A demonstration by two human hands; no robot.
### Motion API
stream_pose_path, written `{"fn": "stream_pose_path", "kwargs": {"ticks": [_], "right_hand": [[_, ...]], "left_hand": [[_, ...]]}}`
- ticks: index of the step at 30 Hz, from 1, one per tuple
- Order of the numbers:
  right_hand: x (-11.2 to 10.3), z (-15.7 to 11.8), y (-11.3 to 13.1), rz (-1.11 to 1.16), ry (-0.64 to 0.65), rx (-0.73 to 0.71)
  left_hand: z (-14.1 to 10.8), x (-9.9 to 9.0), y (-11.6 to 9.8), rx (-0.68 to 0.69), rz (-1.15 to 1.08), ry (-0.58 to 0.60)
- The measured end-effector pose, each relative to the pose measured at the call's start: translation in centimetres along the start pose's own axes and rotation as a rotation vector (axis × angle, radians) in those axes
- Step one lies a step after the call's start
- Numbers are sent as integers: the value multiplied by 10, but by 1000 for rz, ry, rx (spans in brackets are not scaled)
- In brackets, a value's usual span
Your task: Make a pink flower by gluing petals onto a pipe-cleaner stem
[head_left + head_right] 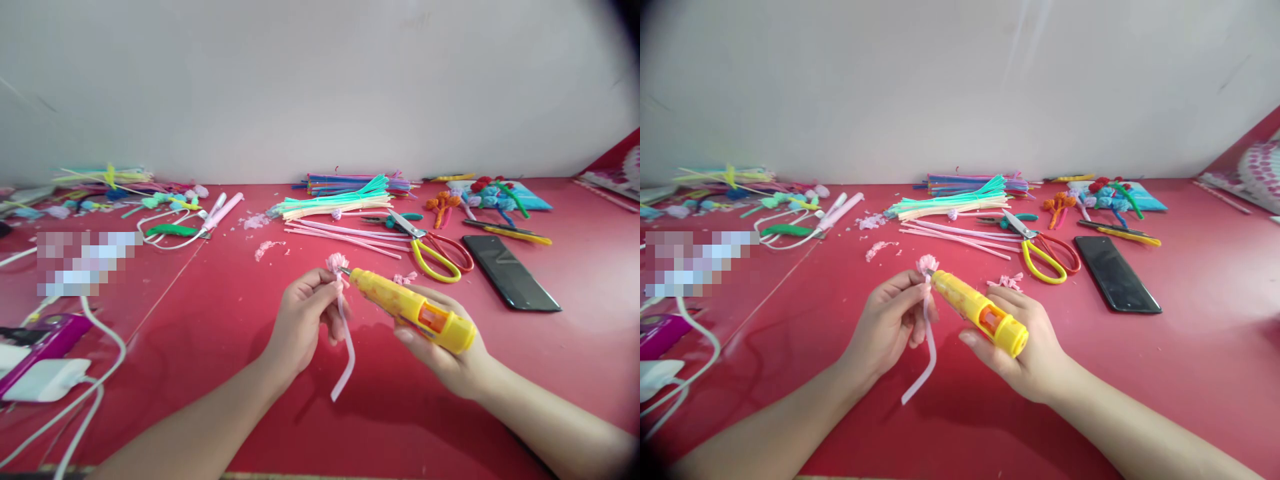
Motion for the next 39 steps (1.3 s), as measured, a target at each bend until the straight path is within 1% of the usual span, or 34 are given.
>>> {"fn": "stream_pose_path", "kwargs": {"ticks": [9, 15, 20, 22, 25, 27, 30, 32, 34, 36, 37, 39], "right_hand": [[-1, -2, 0, -37, -14, -8], [0, 0, 1, -55, -6, -1], [1, -1, 1, -114, 10, 56], [0, 0, 0, -133, -2, 56], [3, 3, -2, -161, -6, 93], [10, 6, -6, -207, 61, 151], [22, 5, -9, -266, 233, 195], [26, 4, -7, -255, 321, 183], [24, 5, -4, -238, 358, 126], [16, 10, -6, -256, 317, 60], [10, 14, -9, -289, 272, 59], [-3, 24, -23, -384, 89, 109]], "left_hand": [[0, 0, -1, -8, 13, -20], [-1, 1, -2, 21, 43, -10], [3, -4, -3, 102, 190, 23], [9, -10, -5, 156, 266, -1], [16, -18, -9, 233, 273, -102], [16, -19, -11, 245, 249, -126], [10, -12, -10, 162, 192, -39], [4, -7, -7, 89, 154, 30], [0, -2, -5, 37, 137, 71], [-1, 0, -2, -4, 120, 86], [-1, 1, -2, -21, 108, 87], [-1, 1, -1, -51, 80, 84]]}}
Point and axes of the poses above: each hand's wrist, its own z-axis towards the middle knuckle, its own x-axis out of the palm, y = z × x, the point moved 1 cm from there along z, towards the middle knuckle, and after that the axes turned 12 degrees about x, right-handed, at the moved point
